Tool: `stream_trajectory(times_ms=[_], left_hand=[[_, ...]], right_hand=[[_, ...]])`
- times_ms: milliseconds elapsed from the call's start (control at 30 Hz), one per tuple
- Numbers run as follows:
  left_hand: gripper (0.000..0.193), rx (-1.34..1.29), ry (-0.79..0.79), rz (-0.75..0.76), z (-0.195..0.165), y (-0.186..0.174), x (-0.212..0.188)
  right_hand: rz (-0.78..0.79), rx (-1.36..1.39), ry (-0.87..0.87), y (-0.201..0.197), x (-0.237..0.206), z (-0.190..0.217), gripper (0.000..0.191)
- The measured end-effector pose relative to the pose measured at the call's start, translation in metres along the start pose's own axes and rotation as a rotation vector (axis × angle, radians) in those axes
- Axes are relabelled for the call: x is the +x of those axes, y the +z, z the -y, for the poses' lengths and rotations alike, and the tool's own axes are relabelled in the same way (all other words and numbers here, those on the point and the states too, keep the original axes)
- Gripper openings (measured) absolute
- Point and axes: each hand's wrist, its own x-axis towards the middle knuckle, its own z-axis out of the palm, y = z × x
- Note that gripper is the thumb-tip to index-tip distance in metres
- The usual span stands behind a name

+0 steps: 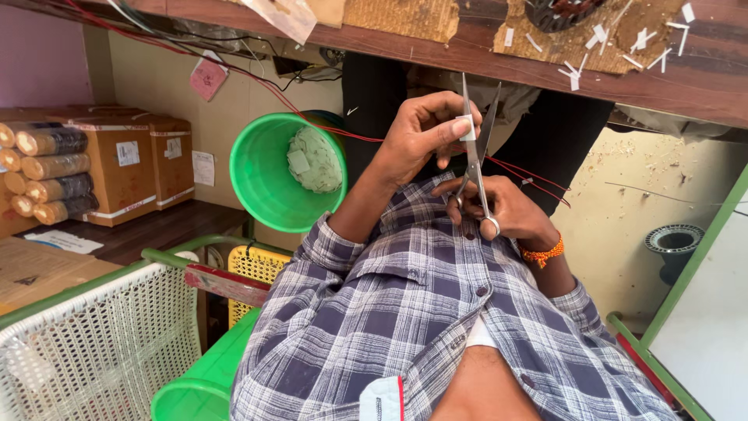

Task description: The person cuts small white insulating sleeves with scissors and places them onto the copper windings of a stator assembly. They repeatedly pick up sleeves, cut them to size, and slide them onto the wires of the stator core.

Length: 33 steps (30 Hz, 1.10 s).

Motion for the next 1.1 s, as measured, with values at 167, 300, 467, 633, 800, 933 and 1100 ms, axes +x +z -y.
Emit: stream_trajectory(times_ms=[167,300,467,633,800,933,1100], left_hand=[[0.021,-0.011,0.030,0.002,0.004,-0.003,-0.001],[0.022,-0.005,0.050,0.006,0.005,-0.006,-0.002],[0.020,-0.025,0.064,0.035,0.001,-0.012,-0.005],[0.018,0.017,0.098,0.098,-0.008,-0.017,-0.010],[0.017,0.120,0.093,0.176,-0.019,-0.025,-0.013],[0.017,0.205,0.121,0.207,-0.024,-0.031,-0.015],[0.017,0.271,0.130,0.254,-0.024,-0.038,-0.015]], right_hand=[[-0.017,-0.100,0.011,-0.002,0.002,-0.005,0.116],[-0.010,-0.048,0.017,-0.002,0.001,-0.005,0.110],[-0.038,0.071,0.032,-0.002,-0.001,-0.010,0.094],[-0.012,0.020,0.043,-0.007,-0.003,-0.019,0.078],[0.005,0.056,0.048,-0.006,-0.005,-0.024,0.072],[-0.040,0.029,0.090,-0.006,-0.007,-0.026,0.066],[-0.055,-0.041,0.111,-0.008,-0.008,-0.028,0.052]])
